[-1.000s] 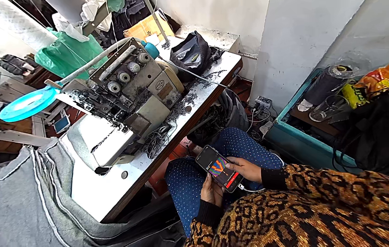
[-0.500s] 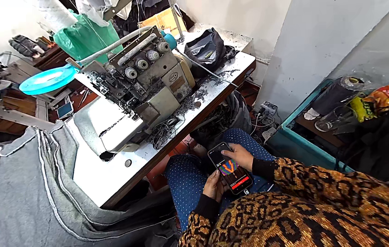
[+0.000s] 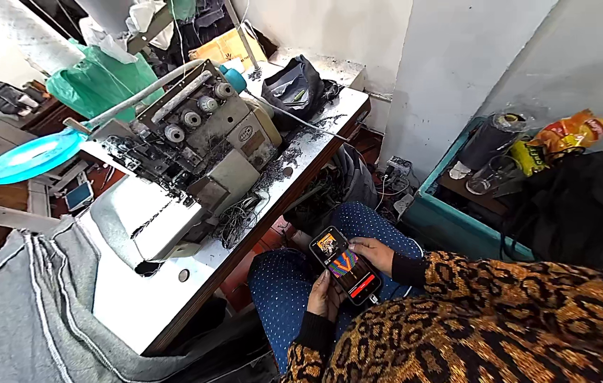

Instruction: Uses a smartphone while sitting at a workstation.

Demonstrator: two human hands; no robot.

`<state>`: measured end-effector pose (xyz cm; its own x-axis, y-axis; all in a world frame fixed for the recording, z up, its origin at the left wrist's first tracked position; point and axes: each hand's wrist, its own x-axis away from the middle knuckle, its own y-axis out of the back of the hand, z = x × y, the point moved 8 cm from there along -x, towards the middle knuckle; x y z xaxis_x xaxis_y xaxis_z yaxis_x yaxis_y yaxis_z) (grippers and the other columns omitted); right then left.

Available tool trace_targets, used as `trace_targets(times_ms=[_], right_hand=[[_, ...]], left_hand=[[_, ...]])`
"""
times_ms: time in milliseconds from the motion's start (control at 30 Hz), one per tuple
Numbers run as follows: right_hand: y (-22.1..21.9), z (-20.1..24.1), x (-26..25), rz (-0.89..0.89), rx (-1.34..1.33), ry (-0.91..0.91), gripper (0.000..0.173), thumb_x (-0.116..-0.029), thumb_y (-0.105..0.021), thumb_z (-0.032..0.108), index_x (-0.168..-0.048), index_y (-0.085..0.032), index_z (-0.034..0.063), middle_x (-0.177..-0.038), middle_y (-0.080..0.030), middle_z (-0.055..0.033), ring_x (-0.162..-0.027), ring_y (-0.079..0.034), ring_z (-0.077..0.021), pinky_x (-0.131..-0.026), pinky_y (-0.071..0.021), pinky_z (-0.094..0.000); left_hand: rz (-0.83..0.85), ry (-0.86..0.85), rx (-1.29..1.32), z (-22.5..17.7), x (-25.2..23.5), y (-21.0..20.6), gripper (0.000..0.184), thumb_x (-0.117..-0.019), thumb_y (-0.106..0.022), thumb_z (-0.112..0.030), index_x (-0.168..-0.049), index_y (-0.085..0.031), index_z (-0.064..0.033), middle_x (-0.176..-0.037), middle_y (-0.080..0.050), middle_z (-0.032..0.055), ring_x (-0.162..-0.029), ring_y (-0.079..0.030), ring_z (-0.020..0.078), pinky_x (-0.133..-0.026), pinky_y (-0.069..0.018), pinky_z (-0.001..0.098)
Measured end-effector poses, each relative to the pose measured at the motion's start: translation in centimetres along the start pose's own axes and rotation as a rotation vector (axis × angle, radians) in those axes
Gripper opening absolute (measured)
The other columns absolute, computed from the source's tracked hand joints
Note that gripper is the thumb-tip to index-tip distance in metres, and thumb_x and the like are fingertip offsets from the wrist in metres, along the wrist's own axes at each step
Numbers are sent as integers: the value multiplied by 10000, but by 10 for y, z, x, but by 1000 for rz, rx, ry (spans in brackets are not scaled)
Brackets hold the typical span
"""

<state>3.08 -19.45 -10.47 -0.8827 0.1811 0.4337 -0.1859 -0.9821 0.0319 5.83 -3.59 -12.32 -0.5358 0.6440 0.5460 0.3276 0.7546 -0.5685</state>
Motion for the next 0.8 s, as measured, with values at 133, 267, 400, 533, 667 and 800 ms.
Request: trace_targets(times_ms=[133, 267, 400, 533, 667, 800], right_hand=[[-3, 2, -3, 15, -3, -15, 341, -1105, -436, 195, -1216, -625, -66, -1084, -650, -187, -977, -615, -186, -937, -480, -377], [-3, 2, -5, 26, 3, -4, 338, -1106, -432, 196, -1184, -637, -62, -1045, -651, -172, -942, -611, -177, -911, -479, -373], [-2, -1, -6, 14, -22, -6, 333, -1106, -438, 192, -1175, -640, -63, -1026, -648, -165, -927, -606, -161, -898, -487, -359], [-1, -2, -7, 14, -28, 3, 333, -1106, -432, 190, -1175, -641, -60, -1022, -650, -157, -917, -607, -149, -892, -487, -349], [-1, -1, -6, 1, -33, 43, 328, -1098, -435, 170, -1181, -642, -71, -1034, -659, -164, -933, -619, -154, -906, -494, -358], [-2, 0, -6, 2, -58, 45, 316, -1098, -437, 165, -1151, -647, -65, -1000, -656, -134, -903, -612, -121, -884, -495, -328]], left_hand=[[-28, 1, -6, -1, 1, 2, 397, -1118, -180, -213, -1298, -468, -7, -1019, -726, 133, -907, -729, 228, -798, -602, 383], [-29, 5, -5, 0, 1, 3, 405, -1117, -178, -220, -1292, -475, -7, -1019, -731, 133, -903, -733, 229, -792, -604, 379], [-31, 11, -11, 0, 0, 2, 405, -1119, -178, -216, -1294, -473, -1, -1020, -730, 140, -901, -734, 231, -789, -605, 379], [-25, 14, 1, -1, 0, 1, 406, -1122, -180, -220, -1305, -469, -1, -1033, -729, 147, -909, -735, 239, -803, -606, 386], [-25, 20, -1, -1, 0, 1, 395, -1121, -180, -210, -1319, -451, 0, -1046, -719, 140, -926, -727, 235, -811, -601, 387], [-26, 23, 4, 0, 0, 2, 393, -1121, -184, -219, -1313, -455, -8, -1048, -723, 140, -929, -730, 233, -818, -602, 382]])
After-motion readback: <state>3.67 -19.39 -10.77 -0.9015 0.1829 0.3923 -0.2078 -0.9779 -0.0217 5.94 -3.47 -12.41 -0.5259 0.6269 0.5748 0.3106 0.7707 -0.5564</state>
